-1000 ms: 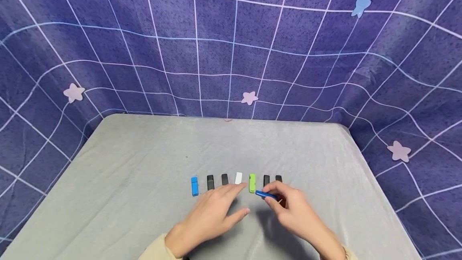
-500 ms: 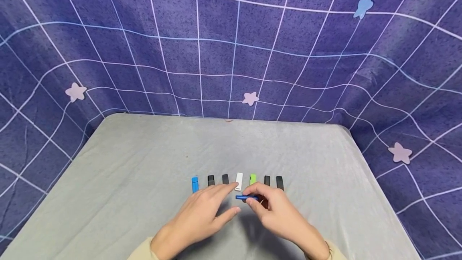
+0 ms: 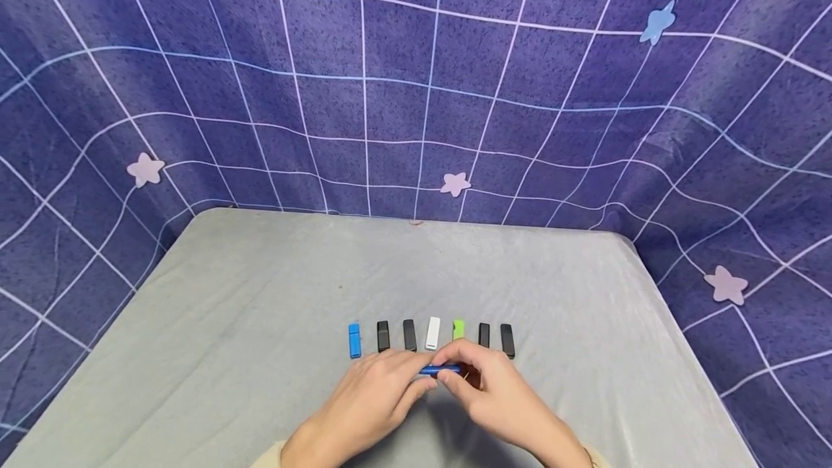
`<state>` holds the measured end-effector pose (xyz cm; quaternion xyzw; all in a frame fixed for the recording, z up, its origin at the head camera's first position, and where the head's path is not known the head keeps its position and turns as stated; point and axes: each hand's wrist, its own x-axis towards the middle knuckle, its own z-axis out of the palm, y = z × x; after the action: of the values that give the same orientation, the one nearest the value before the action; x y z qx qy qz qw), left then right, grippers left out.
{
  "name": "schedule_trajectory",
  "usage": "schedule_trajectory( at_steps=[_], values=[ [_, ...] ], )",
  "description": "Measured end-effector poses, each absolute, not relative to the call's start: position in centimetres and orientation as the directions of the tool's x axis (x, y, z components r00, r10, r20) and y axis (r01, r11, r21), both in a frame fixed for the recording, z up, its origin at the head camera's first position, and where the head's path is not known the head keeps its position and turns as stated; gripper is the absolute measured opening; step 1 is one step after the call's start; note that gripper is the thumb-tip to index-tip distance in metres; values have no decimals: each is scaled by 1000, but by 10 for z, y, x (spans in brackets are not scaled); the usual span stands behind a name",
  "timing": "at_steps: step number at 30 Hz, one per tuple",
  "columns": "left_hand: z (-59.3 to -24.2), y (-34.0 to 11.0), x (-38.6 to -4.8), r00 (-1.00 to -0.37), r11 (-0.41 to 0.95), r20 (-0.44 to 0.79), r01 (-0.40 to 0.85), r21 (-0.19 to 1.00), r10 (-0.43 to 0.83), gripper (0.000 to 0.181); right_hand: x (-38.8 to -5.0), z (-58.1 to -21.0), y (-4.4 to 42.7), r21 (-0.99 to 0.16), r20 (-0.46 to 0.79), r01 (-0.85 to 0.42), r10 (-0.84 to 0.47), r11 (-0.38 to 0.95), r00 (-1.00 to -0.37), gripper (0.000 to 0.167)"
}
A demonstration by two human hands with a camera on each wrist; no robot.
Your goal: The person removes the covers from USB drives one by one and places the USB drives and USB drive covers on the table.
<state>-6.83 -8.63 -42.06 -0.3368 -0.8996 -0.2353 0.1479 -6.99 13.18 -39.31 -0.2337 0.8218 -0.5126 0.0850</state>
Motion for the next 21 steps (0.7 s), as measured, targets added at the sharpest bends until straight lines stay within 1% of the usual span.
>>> schedule_trajectory(
  at_steps=[2,6,10,13,17,21],
  values=[
    [-420,-86,-68,-729,664,427,675,321,535,20,-70,-394,132,-879,108,-311,-484,362,-868,6],
    [-419,-87,-67,-733,656,408,675,338,544,26,-70,-395,131,-862,125,-349,-514,368,-849,7],
    [-419,-89,-67,-746,648,364,666,370,558,29,-71,-396,132,-840,158,-404,-549,363,-821,18],
    [-419,-90,-66,-751,636,333,660,399,571,29,-71,-398,133,-813,207,-470,-585,342,-784,20],
    [-420,-91,-66,-749,616,314,660,430,584,27,-71,-401,134,-751,295,-576,-616,324,-731,13],
    [-420,-90,-65,-744,605,329,666,436,582,30,-70,-400,134,-705,356,-639,-626,307,-694,12]
  ],
)
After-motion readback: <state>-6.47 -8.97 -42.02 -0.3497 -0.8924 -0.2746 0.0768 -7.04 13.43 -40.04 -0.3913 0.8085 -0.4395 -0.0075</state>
